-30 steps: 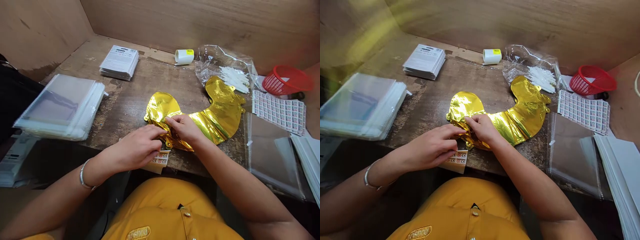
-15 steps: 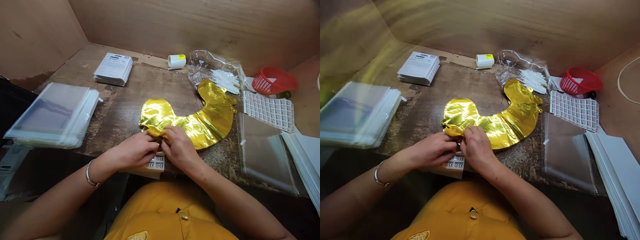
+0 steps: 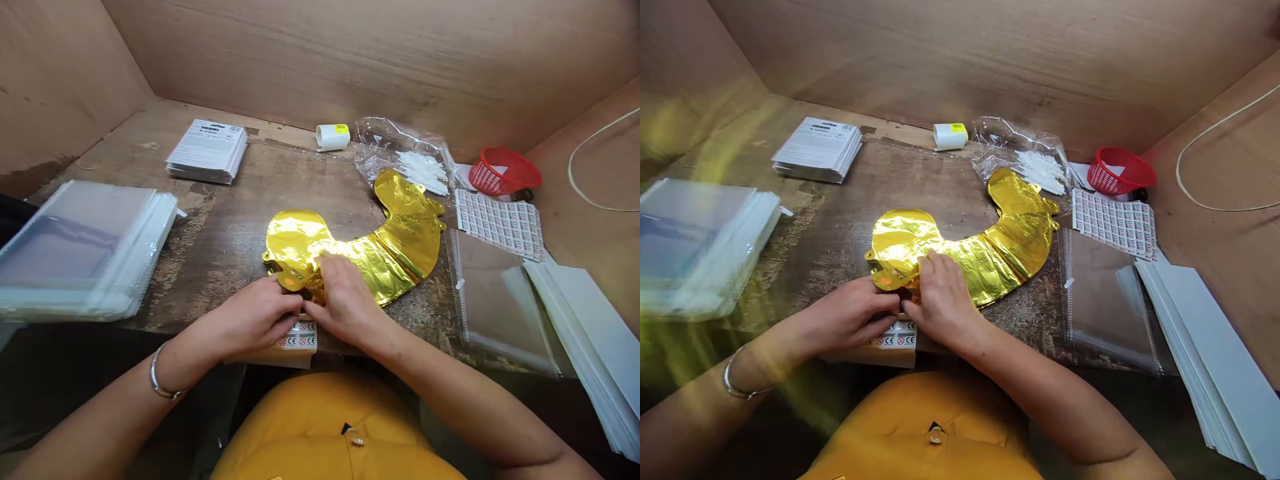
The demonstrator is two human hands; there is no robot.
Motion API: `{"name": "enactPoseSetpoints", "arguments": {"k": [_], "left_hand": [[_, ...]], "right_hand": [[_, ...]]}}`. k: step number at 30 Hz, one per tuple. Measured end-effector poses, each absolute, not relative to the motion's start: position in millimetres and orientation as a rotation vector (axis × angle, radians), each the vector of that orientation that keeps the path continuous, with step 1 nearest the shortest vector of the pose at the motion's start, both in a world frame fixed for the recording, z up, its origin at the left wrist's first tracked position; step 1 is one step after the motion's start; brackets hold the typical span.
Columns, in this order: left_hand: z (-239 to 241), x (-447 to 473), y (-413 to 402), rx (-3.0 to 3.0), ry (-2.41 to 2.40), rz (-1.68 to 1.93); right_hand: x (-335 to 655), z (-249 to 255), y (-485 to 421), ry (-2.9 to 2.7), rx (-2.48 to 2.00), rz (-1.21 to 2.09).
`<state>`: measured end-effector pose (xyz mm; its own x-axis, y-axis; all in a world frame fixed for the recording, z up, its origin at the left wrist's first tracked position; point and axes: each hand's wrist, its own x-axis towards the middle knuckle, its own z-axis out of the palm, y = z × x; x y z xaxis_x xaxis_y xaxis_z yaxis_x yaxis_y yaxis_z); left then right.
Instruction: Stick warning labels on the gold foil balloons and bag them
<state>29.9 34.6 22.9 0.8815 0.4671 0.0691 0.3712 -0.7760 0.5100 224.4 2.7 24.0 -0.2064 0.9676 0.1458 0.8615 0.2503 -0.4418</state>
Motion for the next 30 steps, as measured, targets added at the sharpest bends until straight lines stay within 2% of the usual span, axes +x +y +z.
{"name": "enactPoseSetpoints", "arguments": {"k": [3, 9, 14, 18, 21, 25, 30], "left_hand": [[24, 30, 34, 2.560, 0.621, 0.216], [27, 29, 35, 2.555, 0.555, 0.320], [18, 28, 36, 2.532, 0.569, 0.315], [12, 24, 36, 2.550, 0.541, 0.342], [11, 23, 36, 2.533, 0.556, 0.356], [11, 23, 36, 2.532, 0.544, 0.394], [9, 23, 37, 2.525, 0.545, 0.398]], "right_hand": [[222, 23, -5, -2.216, -1.646, 0.294], [243, 38, 11, -1.909, -1.792, 0.572], [253, 34, 6, -2.069, -1.625, 0.595], [308, 40, 38, -1.604, -1.677, 0.705], [374, 50, 79, -1.228, -2.008, 0.388], [435, 49, 108, -1.065, -2.224, 0.186], [419, 50, 91, -1.060, -2.308, -0.113]]}}
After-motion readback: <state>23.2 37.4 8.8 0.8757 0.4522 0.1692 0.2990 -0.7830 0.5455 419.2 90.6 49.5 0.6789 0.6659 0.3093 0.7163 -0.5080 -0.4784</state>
